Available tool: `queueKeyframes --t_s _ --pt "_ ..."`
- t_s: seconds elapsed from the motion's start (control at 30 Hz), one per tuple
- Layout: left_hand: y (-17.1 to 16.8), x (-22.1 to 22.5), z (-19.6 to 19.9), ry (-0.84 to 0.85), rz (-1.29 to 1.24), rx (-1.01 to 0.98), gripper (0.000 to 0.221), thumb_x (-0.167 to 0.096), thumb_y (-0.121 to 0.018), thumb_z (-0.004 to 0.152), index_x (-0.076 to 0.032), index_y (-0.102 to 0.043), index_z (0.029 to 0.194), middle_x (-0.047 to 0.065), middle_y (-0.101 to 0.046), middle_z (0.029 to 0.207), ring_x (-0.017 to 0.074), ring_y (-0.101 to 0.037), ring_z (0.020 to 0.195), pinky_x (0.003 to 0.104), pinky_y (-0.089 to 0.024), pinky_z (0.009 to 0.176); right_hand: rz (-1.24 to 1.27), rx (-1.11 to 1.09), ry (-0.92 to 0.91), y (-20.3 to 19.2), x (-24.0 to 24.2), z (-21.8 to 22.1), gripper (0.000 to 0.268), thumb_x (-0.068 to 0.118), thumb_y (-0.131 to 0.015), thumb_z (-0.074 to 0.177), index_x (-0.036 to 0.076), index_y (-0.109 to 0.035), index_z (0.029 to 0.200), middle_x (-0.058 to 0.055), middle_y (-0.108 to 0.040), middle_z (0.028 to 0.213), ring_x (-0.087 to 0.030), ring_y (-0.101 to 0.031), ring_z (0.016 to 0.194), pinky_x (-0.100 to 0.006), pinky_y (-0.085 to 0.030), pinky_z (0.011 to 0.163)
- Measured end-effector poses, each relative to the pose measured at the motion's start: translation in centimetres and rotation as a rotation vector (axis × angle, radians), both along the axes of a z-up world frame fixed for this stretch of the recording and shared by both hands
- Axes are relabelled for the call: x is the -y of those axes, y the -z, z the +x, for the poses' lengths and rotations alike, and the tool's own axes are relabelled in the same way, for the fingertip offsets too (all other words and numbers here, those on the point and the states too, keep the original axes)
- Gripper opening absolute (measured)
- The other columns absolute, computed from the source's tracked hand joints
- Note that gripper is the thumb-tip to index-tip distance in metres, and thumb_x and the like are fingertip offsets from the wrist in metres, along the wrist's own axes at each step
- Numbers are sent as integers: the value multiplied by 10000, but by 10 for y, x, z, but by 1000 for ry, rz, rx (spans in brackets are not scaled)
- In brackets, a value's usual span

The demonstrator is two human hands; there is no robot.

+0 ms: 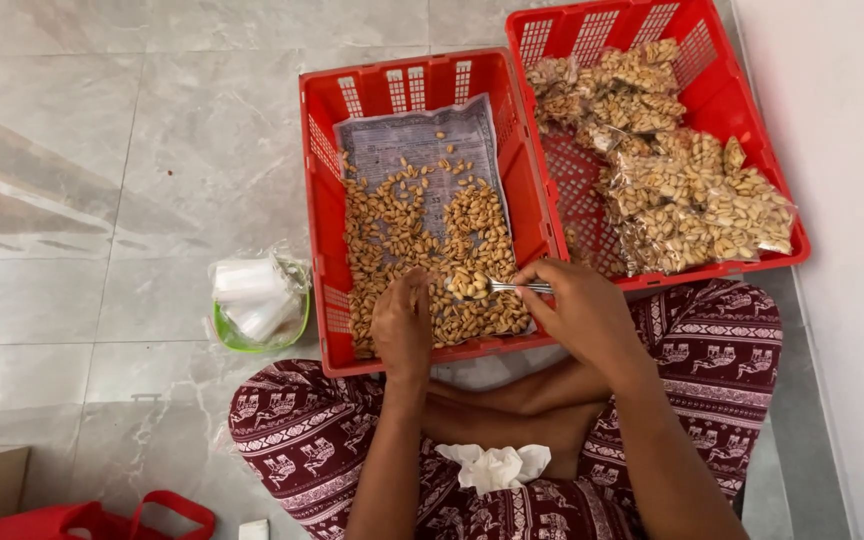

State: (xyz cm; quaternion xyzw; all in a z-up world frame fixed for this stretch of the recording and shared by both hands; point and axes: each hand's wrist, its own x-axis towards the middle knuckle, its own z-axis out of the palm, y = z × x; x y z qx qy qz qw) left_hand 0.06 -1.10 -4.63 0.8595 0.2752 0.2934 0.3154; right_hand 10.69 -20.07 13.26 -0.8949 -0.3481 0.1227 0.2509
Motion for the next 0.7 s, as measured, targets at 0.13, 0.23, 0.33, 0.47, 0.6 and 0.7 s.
queueKeyframes --t_s 0.13,0.23,0.33,0.47,0.6,0.7 --pt "15 -2 2 7 127 27 102 -144 -706 1050 -132 -677 1147 40 -777 1108 224 -751 1103 442 -668 985 -24 27 18 5 -1 -4 145 242 -670 974 173 -732 1086 -67 -777 1043 -327 -745 991 -456 -593 813" --pt "9 1 3 -10 263 -19 118 -187 -727 1046 -139 -682 1143 24 -784 1099 184 -752 1102 401 -650 1014 -50 63 -8 21 1 0 151 254 -678 967 183 -727 1091 -57 -773 1057 -315 -743 1006 -449 -599 821" --pt "-1 6 3 15 343 9 96 -179 -728 1040 -128 -702 1117 49 -789 1131 199 -745 1139 405 -616 1049 -70 109 -26 41 2 4 167 271 -648 990 186 -720 1114 -41 -766 1074 -286 -741 1031 -414 -600 832" --pt "-10 9 5 51 398 16 100 -123 -717 1041 -106 -715 1140 68 -790 1118 214 -744 1143 411 -608 1054 -105 197 -57 48 0 4 170 288 -625 1002 206 -705 1127 -24 -742 1024 -254 -737 1005 -386 -599 823" --pt "-3 9 6 94 373 2 198 -87 -729 1016 -107 -714 1212 78 -782 1150 233 -738 1158 422 -607 1046 -89 199 -129 52 -3 1 167 225 -583 991 170 -678 1117 -51 -709 949 -277 -725 972 -404 -586 823" --pt "-12 10 4 113 350 -4 247 -74 -728 1006 -117 -708 1248 76 -777 1178 238 -732 1172 426 -599 1044 -40 203 -170 44 -6 -3 184 159 -572 975 114 -677 1119 -86 -691 967 -308 -708 973 -405 -578 831"
